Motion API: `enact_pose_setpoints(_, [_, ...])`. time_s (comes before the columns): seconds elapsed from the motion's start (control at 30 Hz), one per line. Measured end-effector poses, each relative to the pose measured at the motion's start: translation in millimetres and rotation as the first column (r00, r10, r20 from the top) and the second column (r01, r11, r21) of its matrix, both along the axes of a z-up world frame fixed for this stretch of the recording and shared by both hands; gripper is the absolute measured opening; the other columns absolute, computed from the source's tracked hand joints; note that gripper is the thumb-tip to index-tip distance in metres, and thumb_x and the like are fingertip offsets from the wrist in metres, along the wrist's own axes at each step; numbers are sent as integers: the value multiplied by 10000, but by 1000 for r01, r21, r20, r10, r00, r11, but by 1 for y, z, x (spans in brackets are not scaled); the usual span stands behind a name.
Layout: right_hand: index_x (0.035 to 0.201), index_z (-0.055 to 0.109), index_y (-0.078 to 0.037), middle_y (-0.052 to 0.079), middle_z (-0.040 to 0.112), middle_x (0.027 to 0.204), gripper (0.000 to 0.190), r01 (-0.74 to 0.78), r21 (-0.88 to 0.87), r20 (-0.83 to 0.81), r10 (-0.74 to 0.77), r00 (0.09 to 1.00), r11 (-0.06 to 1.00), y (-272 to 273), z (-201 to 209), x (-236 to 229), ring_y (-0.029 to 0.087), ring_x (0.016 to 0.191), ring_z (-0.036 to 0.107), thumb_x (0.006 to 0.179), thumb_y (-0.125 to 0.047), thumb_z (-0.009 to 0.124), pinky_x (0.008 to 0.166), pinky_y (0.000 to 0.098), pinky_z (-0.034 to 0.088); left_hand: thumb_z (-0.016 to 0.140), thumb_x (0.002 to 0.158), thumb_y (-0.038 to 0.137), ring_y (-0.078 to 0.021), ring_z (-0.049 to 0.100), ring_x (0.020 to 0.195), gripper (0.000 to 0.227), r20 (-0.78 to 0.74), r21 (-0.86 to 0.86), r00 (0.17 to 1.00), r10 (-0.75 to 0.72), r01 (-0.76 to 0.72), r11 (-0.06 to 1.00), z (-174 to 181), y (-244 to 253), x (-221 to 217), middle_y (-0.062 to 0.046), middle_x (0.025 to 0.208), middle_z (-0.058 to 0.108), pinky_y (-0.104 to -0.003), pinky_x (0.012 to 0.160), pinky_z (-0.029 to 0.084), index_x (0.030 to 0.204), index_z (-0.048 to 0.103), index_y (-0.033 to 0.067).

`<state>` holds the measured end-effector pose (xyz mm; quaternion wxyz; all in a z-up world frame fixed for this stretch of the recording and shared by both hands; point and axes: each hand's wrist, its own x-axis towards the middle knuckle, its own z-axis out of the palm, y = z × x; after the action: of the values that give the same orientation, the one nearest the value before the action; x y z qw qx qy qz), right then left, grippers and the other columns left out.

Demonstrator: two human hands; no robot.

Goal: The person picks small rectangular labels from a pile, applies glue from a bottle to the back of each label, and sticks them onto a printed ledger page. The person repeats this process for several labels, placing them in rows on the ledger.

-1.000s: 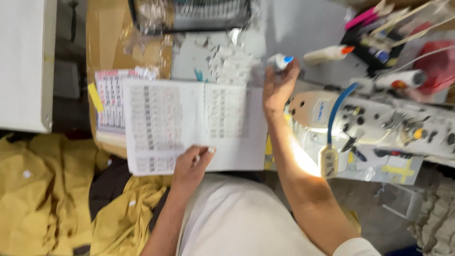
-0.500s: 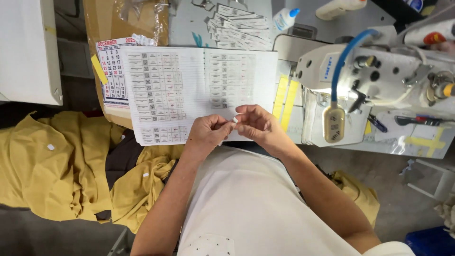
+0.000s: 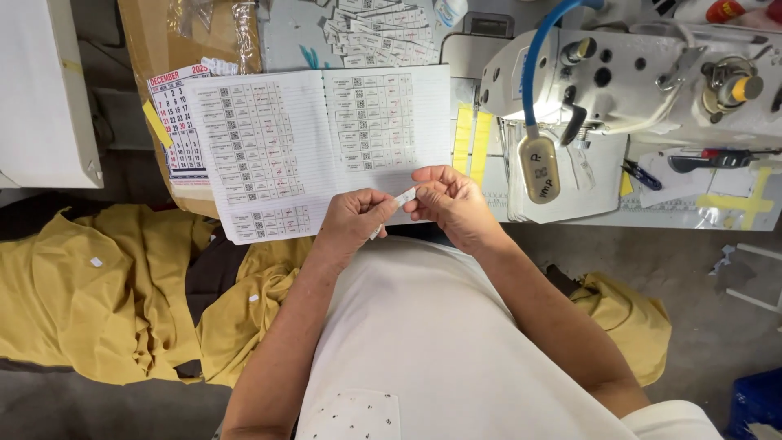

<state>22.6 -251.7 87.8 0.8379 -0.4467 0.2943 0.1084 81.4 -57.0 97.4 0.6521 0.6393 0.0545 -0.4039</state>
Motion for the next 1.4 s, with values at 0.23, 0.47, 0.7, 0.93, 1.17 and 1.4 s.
enact_pose_setpoints(0.23, [1195,591,55,185,761,928,250,26,9,15,-26,1000,1000,0,8,-2,210,792,765,951,51,646,709,320,671,731,923,175,-75,606,654,173,36,-20,999,26,-25,999,-18,-2,-3,-83,647,672,-198,573,491,1002,766,25])
enact_pose_setpoints(0.47, [1222,628,23,125,718,951,405,-138,-179,6,142,990,974,10,-12,-16,152,827,708,870,-51,814,710,267,627,811,851,113,-92,633,629,146,75,69,995,-63,58,996,-19,-1,-13,-81,644,661,-194,590,508,937,763,4])
enact_pose_setpoints(0.7, [1179,652,59,142,741,893,303,-118,-168,-19,116,993,979,-2,-20,-23,144,751,710,898,11,753,676,249,639,729,925,119,-55,559,641,159,88,111,991,-98,88,990,-11,-7,-18,-28,656,607,-192,587,495,1021,774,0])
enact_pose_setpoints(0.93, [1196,618,75,161,745,917,317,-77,-87,49,81,995,993,-2,-10,-19,169,761,736,903,39,734,688,272,651,808,883,149,13,456,466,161,-95,77,994,51,-43,996,-7,-16,-18,35,566,508,-120,400,365,947,764,8])
enact_pose_setpoints(1.17, [1256,603,47,156,737,990,458,-56,-51,31,58,998,997,-1,-7,-23,174,854,747,834,61,782,772,290,643,858,865,194,9,382,352,218,-158,122,977,144,-126,985,-13,-21,-19,28,485,469,-134,332,283,894,755,4])
enact_pose_setpoints(1.4, [1325,572,35,152,712,927,515,-61,-121,51,67,996,991,1,-25,-25,161,792,734,856,44,784,744,281,646,815,932,267,23,284,356,245,-227,84,963,143,-127,988,-23,-22,-21,78,450,350,-139,342,235,812,747,64])
